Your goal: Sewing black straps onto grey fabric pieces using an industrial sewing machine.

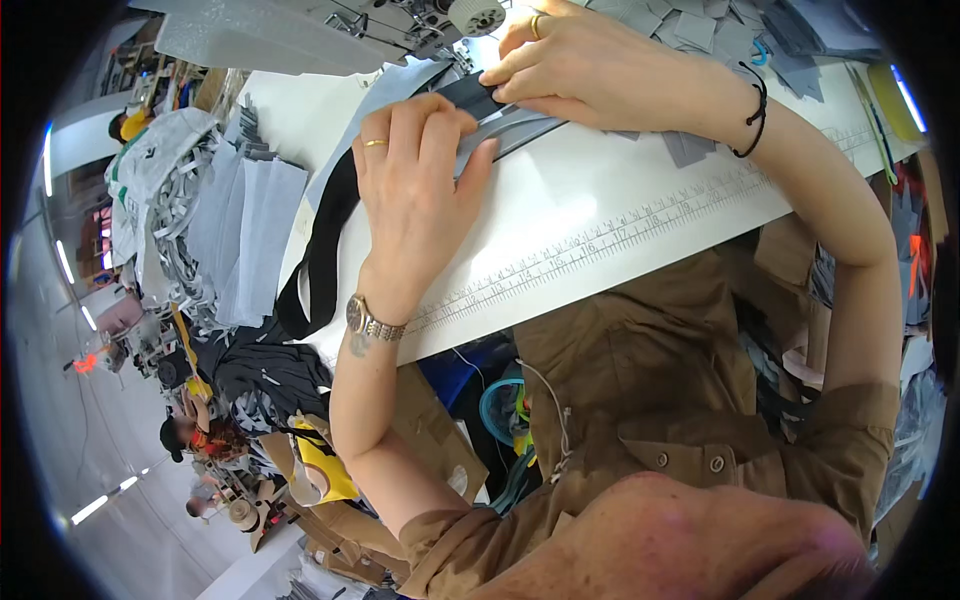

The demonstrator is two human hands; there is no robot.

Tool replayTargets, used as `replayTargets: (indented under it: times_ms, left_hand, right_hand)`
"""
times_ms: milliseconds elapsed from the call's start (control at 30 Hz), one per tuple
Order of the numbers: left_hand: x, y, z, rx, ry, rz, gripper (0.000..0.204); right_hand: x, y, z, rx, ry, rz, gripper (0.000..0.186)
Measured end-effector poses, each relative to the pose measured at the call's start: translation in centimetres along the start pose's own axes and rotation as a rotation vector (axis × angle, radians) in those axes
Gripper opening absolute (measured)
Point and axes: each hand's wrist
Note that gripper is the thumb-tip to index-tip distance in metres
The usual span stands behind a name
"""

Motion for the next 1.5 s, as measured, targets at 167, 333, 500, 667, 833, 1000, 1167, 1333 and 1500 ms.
replayTargets:
  times_ms: [167, 333, 500, 667, 833, 1000, 1167, 1333, 1500]
  left_hand:
    - [0.4, -0.6, 0.6, 0.018, 0.007, 0.031, 0.013]
    - [0.7, 0.8, 0.9, 0.082, 0.073, 0.059, 0.010]
    - [0.0, -0.9, 1.4, 0.016, -0.018, -0.008, 0.010]
    - [-0.2, -1.5, 1.5, -0.058, -0.041, -0.098, 0.012]
    - [0.3, -1.3, 1.0, -0.072, -0.011, -0.131, 0.010]
    - [0.4, -1.5, 1.1, -0.073, -0.037, -0.116, 0.010]
    - [0.2, -1.6, 1.2, -0.073, -0.026, -0.112, 0.011]
    - [0.8, -1.1, 1.8, -0.147, -0.169, -0.004, 0.016]
    - [2.8, 0.5, 2.8, -0.125, -0.359, 0.207, 0.022]
  right_hand:
    - [0.2, 0.3, -0.4, 0.130, -0.071, 0.025, 0.015]
    - [-0.4, -0.4, -0.5, 0.051, -0.006, 0.041, 0.014]
    - [-0.3, -0.9, -0.4, -0.054, 0.013, 0.022, 0.013]
    - [-0.1, -0.2, -0.5, 0.036, -0.034, 0.097, 0.015]
    - [-0.3, 0.1, -0.1, 0.103, -0.018, 0.067, 0.016]
    - [-0.2, -0.7, -0.3, 0.013, -0.015, 0.012, 0.016]
    - [-0.4, -1.2, -0.7, 0.024, 0.024, -0.008, 0.016]
    - [0.7, -1.6, -1.3, -0.119, -0.117, 0.026, 0.015]
    - [0.6, -1.4, -1.4, -0.114, -0.086, 0.034, 0.017]
Point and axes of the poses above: each hand's wrist, its own z-axis towards the middle knuckle, its own y-axis out of the back of the hand, x = y × z, and after that the axes turned 8 degrees about y, right-handed
